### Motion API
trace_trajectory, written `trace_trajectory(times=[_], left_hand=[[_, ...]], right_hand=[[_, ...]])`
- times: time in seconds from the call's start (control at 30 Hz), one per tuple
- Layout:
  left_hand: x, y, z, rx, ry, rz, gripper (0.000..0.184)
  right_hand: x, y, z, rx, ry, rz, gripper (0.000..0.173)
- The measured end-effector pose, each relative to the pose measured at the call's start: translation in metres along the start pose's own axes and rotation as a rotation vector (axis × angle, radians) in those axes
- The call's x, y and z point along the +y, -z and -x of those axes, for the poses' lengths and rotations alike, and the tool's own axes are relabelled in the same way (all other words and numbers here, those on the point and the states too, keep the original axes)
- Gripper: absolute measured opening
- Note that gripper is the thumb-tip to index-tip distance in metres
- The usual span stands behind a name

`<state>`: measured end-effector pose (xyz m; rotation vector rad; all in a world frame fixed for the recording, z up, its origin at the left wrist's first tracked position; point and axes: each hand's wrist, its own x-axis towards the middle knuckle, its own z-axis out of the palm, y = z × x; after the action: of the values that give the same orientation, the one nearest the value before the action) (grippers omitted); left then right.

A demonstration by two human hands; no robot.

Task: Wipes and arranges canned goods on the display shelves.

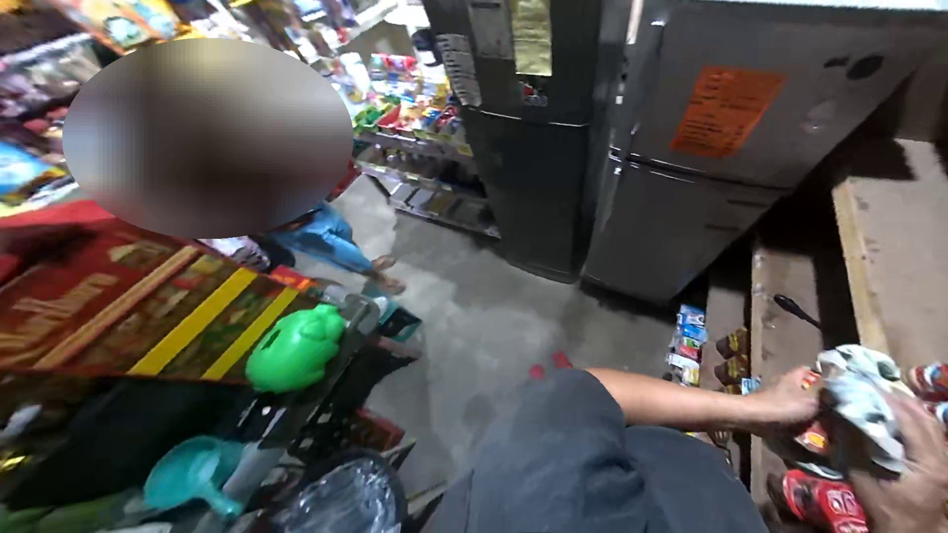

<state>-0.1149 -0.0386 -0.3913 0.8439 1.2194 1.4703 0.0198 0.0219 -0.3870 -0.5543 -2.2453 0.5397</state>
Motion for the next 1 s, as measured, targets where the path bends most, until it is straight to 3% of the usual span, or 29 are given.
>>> trace_trajectory(times=[0.1,0.13,0.2,0.23,0.3,0.37,0.43,0.53,0.63,0.7,0.87,1.0], left_hand=[[0.013,0.014,0.009,-0.161,0.061,-0.072,0.049],[0.016,0.018,0.010,-0.193,0.043,-0.154,0.060],[0.016,0.024,0.008,-0.192,0.026,-0.394,0.083],[0.013,0.025,0.007,-0.165,0.010,-0.487,0.085],[0.004,0.027,0.008,-0.100,-0.092,-0.584,0.068],[0.000,0.030,0.008,-0.090,-0.116,-0.617,0.055],[0.001,0.035,0.008,-0.121,-0.108,-0.547,0.058],[0.015,0.036,0.005,-0.251,0.010,-0.299,0.062],[0.030,0.040,0.011,-0.442,0.178,0.074,0.026],[0.026,0.043,0.008,-0.584,0.218,0.180,0.017],[0.037,0.032,0.012,-0.607,0.198,-0.479,0.035],[0.034,0.030,0.005,-0.576,0.125,-0.584,0.051]], right_hand=[[0.013,0.004,0.001,0.128,-0.321,-0.195,0.046],[0.012,0.005,-0.004,0.163,-0.356,-0.244,0.044],[-0.007,0.010,-0.016,0.079,-0.360,-0.259,0.042],[-0.018,0.012,-0.020,-0.044,-0.312,-0.159,0.042],[-0.032,0.003,-0.027,-0.238,-0.109,0.115,0.039],[-0.035,-0.007,-0.029,-0.263,-0.035,0.235,0.034],[-0.028,-0.006,-0.029,-0.247,0.047,0.218,0.034],[0.007,0.012,-0.025,-0.243,0.139,-0.086,0.037],[0.027,0.031,-0.017,-0.291,-0.022,-0.459,0.026],[0.023,0.035,-0.009,-0.244,-0.147,-0.478,0.030],[0.010,0.032,-0.020,-0.417,-0.050,-0.177,0.038],[0.013,0.023,-0.016,-0.329,-0.103,-0.110,0.041]])
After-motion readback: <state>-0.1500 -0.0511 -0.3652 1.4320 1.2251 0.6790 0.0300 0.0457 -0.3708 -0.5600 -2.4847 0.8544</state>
